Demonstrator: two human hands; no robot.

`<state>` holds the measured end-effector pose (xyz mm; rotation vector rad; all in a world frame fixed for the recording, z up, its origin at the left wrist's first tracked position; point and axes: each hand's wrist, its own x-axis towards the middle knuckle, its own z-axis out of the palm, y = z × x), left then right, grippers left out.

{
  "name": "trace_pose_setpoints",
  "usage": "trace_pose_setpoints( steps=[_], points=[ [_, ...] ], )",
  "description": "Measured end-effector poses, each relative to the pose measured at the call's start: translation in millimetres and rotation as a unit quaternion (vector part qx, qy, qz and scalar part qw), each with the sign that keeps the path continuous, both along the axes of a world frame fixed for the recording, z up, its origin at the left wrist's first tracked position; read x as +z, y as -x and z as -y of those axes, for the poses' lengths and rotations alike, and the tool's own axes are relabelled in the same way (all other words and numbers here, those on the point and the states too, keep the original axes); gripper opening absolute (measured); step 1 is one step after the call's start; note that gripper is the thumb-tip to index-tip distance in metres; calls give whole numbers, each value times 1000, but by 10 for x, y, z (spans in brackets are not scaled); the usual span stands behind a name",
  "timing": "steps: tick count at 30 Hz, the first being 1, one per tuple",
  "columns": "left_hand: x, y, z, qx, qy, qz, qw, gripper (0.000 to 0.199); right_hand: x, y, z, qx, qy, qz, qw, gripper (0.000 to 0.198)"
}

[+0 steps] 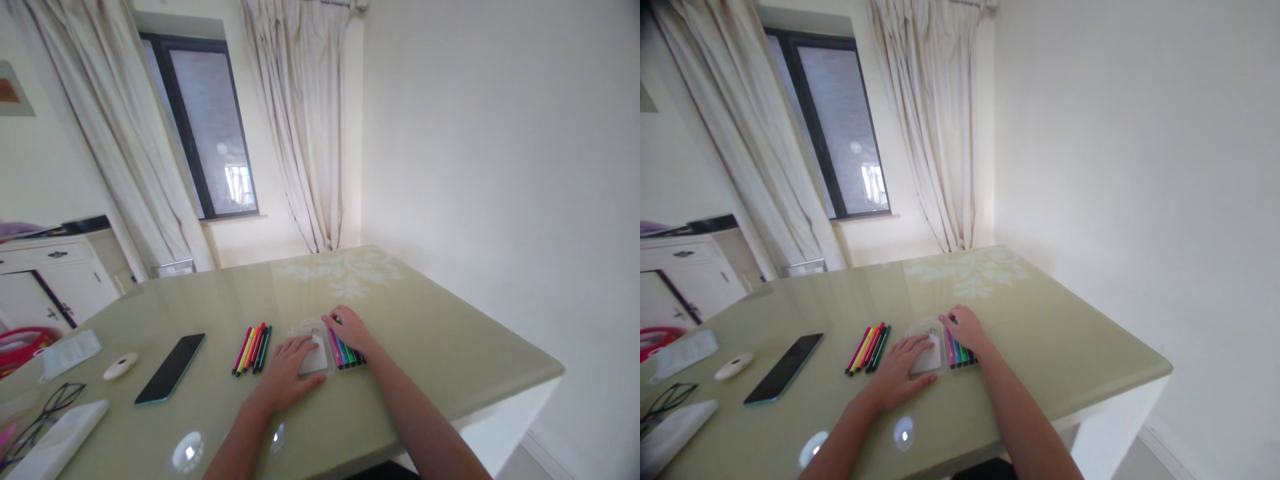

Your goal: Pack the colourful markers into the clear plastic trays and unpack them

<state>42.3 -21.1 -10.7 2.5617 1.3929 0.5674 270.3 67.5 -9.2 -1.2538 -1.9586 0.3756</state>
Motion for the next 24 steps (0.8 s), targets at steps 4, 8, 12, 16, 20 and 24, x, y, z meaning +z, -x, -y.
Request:
trace_pose_setpoints(
  steps=[4,8,12,16,20,24],
  points=[
    [8,-9,5,5,2,-3,1000,61,29,-17,11,9,-5,-101,995,34],
    [11,-18,11,7,-1,-1,1000,60,71,-20,44,14,-26,-149,988,29],
    [14,-18,12,7,-1,0,1000,61,93,-31,66,0,-18,-181,983,27],
    [16,-16,10,10,-1,7,1000,60,126,-39,94,-3,11,-219,976,38],
    [22,-19,9,9,5,9,1000,61,168,-40,108,0,14,-235,972,44],
    [27,-18,13,10,10,6,1000,62,181,-87,79,-46,11,-267,963,51]
  ],
)
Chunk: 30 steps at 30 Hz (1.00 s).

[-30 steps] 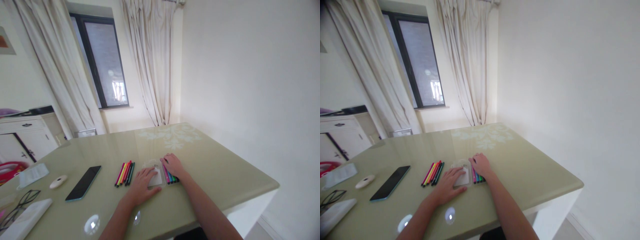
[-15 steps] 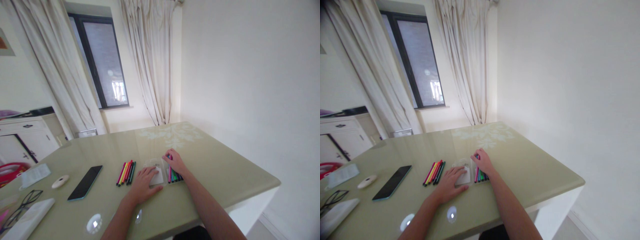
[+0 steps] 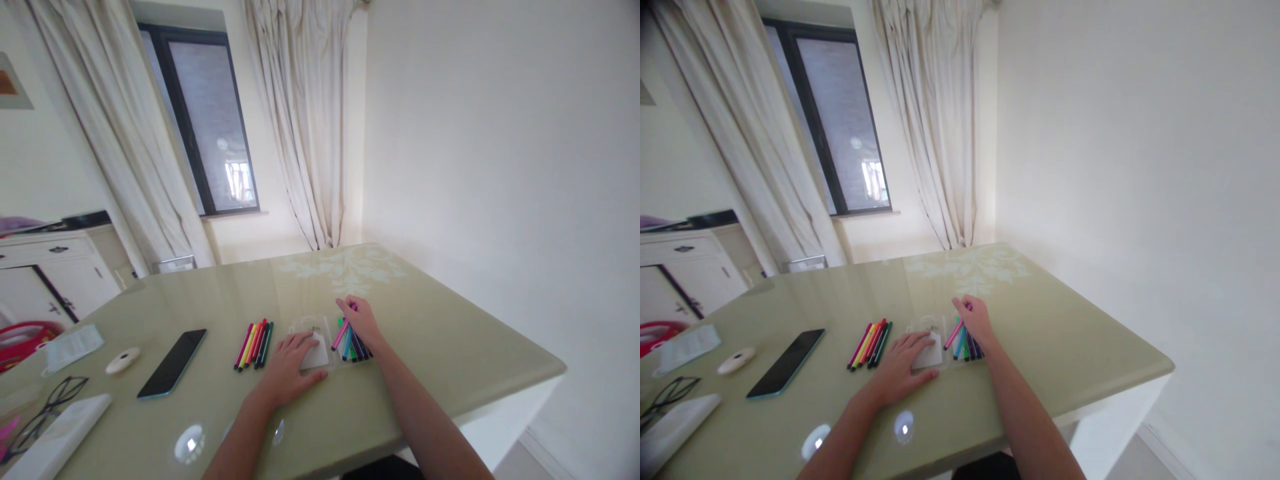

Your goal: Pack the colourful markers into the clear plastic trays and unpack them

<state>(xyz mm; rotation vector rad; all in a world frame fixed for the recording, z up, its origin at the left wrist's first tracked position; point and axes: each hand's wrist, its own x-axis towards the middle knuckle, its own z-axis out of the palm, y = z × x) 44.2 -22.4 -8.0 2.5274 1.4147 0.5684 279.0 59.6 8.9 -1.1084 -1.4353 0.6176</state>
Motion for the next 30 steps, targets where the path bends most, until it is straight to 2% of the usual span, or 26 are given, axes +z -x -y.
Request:
trace_pose_setpoints(
  steps=[4,7,9,11,15,18,20,22,25,27,30],
  points=[
    [-18,5,-2,-4,2,8,1000,63,-6,23,-2,-54,6,-42,998,53],
    [-36,2,-15,11,-16,29,999,83,-13,175,60,-63,11,-27,998,52],
    [-39,-9,-26,40,-51,47,997,95,-11,312,135,-36,24,-9,999,50],
    [-36,-33,-40,70,-96,47,992,86,-3,439,223,21,39,-6,999,45],
    [-31,-112,-75,106,-150,-26,983,43,4,587,356,157,31,-18,987,36],
    [-25,-154,-100,131,-153,-64,977,37,-19,606,351,216,40,-42,975,35],
    [-9,-144,-109,168,-148,-87,971,39,-35,576,298,222,45,-74,971,36],
    [15,-97,-113,222,-134,-108,960,42,-43,504,222,181,44,-105,977,41],
    [40,12,-116,286,-121,-130,942,51,-50,317,103,46,31,-97,994,44],
    [38,74,-119,306,-115,-145,934,59,-65,176,44,-41,30,-32,998,48],
    [10,111,-125,308,-114,-155,932,59,-103,27,0,-102,45,153,982,52]
  ],
)
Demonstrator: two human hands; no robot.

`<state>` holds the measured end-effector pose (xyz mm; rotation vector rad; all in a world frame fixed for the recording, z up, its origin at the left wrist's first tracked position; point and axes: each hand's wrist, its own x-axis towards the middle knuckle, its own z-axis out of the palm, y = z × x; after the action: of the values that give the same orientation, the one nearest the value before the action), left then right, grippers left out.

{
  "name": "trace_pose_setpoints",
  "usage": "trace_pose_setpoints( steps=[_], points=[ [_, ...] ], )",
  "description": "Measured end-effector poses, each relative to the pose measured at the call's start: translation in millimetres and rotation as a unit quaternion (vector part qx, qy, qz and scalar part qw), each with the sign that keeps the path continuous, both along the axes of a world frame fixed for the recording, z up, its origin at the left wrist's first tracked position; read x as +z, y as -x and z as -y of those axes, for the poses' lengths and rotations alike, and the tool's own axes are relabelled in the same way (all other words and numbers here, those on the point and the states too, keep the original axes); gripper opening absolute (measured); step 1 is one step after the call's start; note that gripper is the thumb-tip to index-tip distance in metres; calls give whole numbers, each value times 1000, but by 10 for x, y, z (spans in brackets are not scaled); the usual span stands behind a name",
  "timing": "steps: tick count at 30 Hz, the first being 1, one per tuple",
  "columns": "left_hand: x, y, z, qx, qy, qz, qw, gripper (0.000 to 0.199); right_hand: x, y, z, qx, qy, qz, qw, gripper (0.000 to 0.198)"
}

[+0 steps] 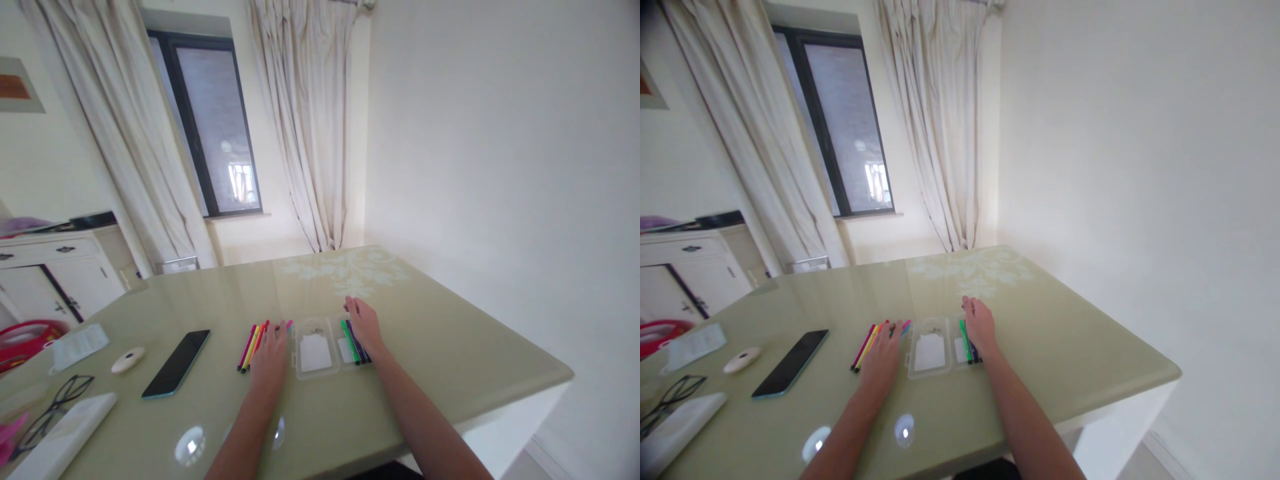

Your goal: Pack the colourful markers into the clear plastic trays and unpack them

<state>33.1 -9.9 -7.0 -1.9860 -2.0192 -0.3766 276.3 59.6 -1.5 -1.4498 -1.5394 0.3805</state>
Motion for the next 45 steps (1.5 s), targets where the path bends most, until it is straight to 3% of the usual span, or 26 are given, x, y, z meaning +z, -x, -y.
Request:
trace_pose_setpoints(
  steps=[3,6,9,14,18,22,27,30,33,40,45],
  points=[
    [-33,-2,-4,-12,-15,-3,1000,46,-34,-30,1,-3,33,130,991,51],
    [-50,15,-8,-10,-26,5,1000,34,-47,5,18,9,48,182,982,49],
    [-47,41,-11,-21,-45,21,999,35,-40,43,40,13,51,230,972,47],
    [-13,-35,9,-141,-50,49,988,32,-18,94,97,1,51,276,960,44],
    [-5,-130,61,-274,-17,109,955,31,-21,125,121,-13,46,312,949,44],
    [-25,-144,91,-315,26,132,940,32,-66,113,86,-15,36,315,948,44],
    [-10,-111,109,-321,45,116,939,31,-150,74,-6,-8,8,259,966,39],
    [17,-112,135,-326,45,102,939,48,-151,38,-56,3,-32,129,991,38],
    [20,-132,149,-321,36,100,941,49,-96,-9,-70,23,-61,14,998,44],
    [-11,-169,141,-312,35,97,944,46,11,-31,-11,65,-63,-11,996,54],
    [22,-168,168,-321,64,86,941,52,54,-71,-23,13,-70,-59,996,57]
  ],
)
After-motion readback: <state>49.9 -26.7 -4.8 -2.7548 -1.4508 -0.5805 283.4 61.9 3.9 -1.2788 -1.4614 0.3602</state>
